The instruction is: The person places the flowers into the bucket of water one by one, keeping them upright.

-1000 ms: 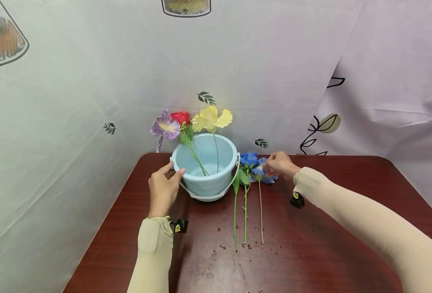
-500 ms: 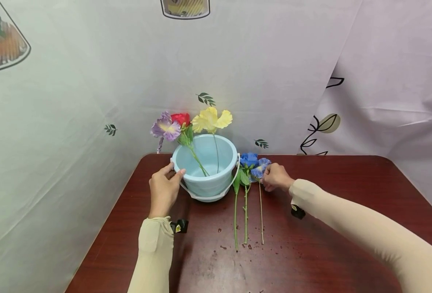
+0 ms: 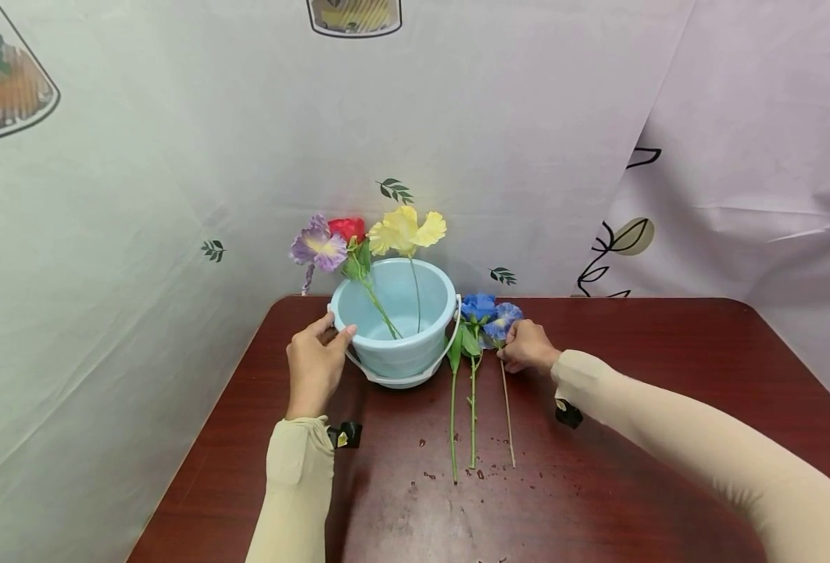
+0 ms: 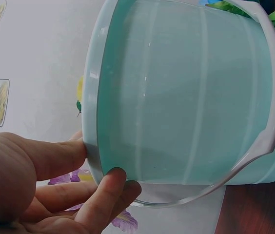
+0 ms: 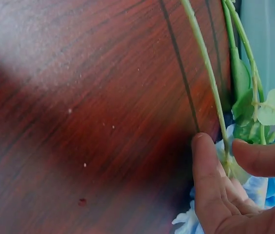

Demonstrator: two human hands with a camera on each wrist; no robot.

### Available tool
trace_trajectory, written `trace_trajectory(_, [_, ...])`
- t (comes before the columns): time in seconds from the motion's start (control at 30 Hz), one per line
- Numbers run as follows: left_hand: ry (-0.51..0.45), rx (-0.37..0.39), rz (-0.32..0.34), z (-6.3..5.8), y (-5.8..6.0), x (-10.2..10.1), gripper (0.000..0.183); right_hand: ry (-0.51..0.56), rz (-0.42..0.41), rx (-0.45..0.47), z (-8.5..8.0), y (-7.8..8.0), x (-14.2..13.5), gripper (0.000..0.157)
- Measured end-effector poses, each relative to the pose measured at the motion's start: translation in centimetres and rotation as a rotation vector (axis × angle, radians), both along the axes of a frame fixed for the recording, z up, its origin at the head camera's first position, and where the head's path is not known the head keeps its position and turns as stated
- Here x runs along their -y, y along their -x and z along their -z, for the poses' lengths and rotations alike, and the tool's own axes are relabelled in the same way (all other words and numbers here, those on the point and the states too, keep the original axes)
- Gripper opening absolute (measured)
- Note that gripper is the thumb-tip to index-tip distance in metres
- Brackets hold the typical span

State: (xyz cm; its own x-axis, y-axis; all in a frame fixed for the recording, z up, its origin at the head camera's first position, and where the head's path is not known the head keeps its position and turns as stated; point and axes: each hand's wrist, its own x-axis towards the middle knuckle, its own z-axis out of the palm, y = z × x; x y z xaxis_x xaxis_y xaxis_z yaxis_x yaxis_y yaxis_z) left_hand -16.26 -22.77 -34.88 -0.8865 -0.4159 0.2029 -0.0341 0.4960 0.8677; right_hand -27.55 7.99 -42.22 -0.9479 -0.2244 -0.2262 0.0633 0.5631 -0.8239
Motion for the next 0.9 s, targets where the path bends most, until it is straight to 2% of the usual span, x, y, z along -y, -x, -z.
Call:
trace_trajectory(0.27, [-0.003, 0.005, -0.001, 0.09, 0.07, 0.06, 0.051, 0.035, 0.058, 0.019, 0.34, -0.02, 0.42, 0.028])
trace_trajectory(0.67, [-0.012, 0.02, 0.0, 0.07, 0.12, 0.08, 0.051, 0.084, 0.156, 0.095, 0.63, 0.09, 1.03, 0.04])
trace_trajectory(0.9, [-0.002, 0.013, -0.001, 0.09, 0.12, 0.08, 0.051, 0.055, 0.137, 0.076, 0.54, 0.07, 0.81, 0.038])
